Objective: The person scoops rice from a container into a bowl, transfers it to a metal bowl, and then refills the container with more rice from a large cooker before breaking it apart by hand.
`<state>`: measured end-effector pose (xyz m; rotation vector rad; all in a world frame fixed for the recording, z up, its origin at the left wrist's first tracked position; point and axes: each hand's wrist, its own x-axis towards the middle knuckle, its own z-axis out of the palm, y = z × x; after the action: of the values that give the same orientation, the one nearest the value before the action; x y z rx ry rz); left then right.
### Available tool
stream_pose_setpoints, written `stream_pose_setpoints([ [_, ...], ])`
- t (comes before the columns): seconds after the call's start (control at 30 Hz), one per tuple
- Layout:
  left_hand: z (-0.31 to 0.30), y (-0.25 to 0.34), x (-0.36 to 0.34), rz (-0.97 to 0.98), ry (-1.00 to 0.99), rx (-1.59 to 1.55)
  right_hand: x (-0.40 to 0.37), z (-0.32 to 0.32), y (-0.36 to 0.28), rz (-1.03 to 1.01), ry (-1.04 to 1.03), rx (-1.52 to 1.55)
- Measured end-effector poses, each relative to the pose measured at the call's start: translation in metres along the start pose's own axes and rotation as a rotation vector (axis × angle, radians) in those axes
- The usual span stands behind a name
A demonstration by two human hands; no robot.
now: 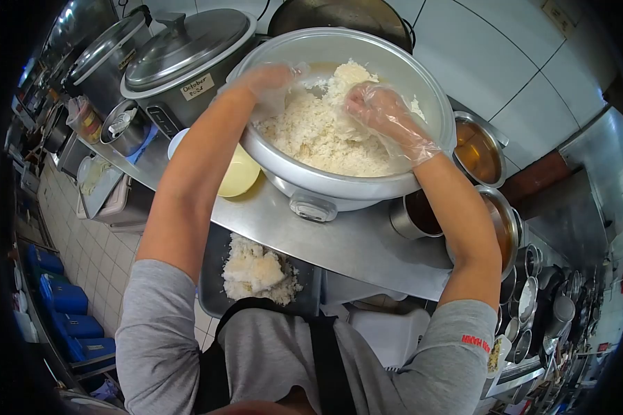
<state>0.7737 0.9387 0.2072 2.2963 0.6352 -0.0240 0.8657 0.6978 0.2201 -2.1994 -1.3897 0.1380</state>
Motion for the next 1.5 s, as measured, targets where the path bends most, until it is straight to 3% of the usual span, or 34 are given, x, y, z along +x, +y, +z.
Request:
stream_pose_setpoints([
  [0.03, 0.002, -0.001, -0.003, -0.048, -0.004, -0.138, 0.002, 0.001, 0.003, -0.043, 0.02, -0.027],
  [0.13, -0.008, 0.003, 0.007, 0.055, 0.032, 0.256, 0.02, 0.004, 0.013, -0.156, 0.051, -0.092],
  [0.2, -0.009, -0.009, 0.018, 0.484, 0.078, 0.83, 0.032, 0.004, 0.015, -0.192, 0.03, -0.119],
  [0.23, -0.008, -0.013, 0.024, 0.7, 0.099, 1.115, 0.037, 0.002, 0.012, -0.11, -0.017, -0.162],
  [0.3, -0.008, -0.013, 0.037, 0.527, -0.016, 0.835, 0.047, -0.003, 0.003, 0.054, -0.109, -0.248],
  [0.4, -0.002, -0.002, 0.056, 0.236, -0.059, 0.293, 0.059, 0.014, 0.028, -0.205, 0.057, -0.288],
  [0.47, 0.002, -0.002, 0.066, 0.168, -0.056, 0.109, 0.055, 0.013, 0.03, -0.149, 0.045, -0.402],
  [0.5, 0.003, -0.003, 0.068, 0.153, -0.061, 0.066, 0.053, 0.013, 0.029, -0.122, 0.038, -0.457],
  [0.6, 0.003, -0.004, 0.07, 0.115, -0.099, -0.006, 0.063, 0.012, 0.046, -0.032, -0.157, -0.144],
  [0.7, 0.006, -0.006, 0.062, 0.079, -0.146, -0.039, 0.054, 0.007, 0.041, 0.073, -0.184, 0.123],
  [0.8, 0.007, -0.008, 0.056, 0.015, -0.221, -0.077, 0.05, 0.016, 0.056, 0.062, -0.209, 0.566],
  [0.93, 0.003, -0.011, 0.046, -0.071, -0.342, -0.139, 0.052, 0.015, 0.067, -0.002, -0.244, 0.662],
  [1.0, 0.002, -0.007, 0.04, -0.098, -0.4, -0.167, 0.045, 0.01, 0.058, 0.069, -0.248, 0.64],
  [1.1, -0.008, 0.008, 0.029, -0.057, -0.471, -0.173, 0.034, -0.006, 0.019, 0.205, -0.188, 0.199],
  [1.17, -0.007, 0.015, 0.02, -0.026, -0.424, -0.226, 0.049, 0.01, 0.068, 0.043, -0.223, 0.418],
  [1.27, 0.005, 0.027, -0.002, 0.028, -0.323, -0.324, 0.052, 0.016, 0.081, -0.028, -0.264, 0.699],
  [1.3, 0.007, 0.029, -0.008, 0.057, -0.323, -0.326, 0.051, 0.017, 0.076, -0.019, -0.28, 0.784],
  [1.4, 0.011, 0.033, -0.034, 0.159, -0.267, -0.403, 0.042, 0.006, 0.034, 0.081, -0.204, 0.604],
  [1.47, 0.011, 0.032, -0.053, 0.222, -0.231, -0.512, 0.035, -0.003, 0.03, 0.015, -0.212, 0.783],
  [1.5, 0.001, 0.019, -0.055, 0.288, -0.443, -0.675, 0.028, -0.006, 0.031, -0.005, -0.225, 0.875],
])
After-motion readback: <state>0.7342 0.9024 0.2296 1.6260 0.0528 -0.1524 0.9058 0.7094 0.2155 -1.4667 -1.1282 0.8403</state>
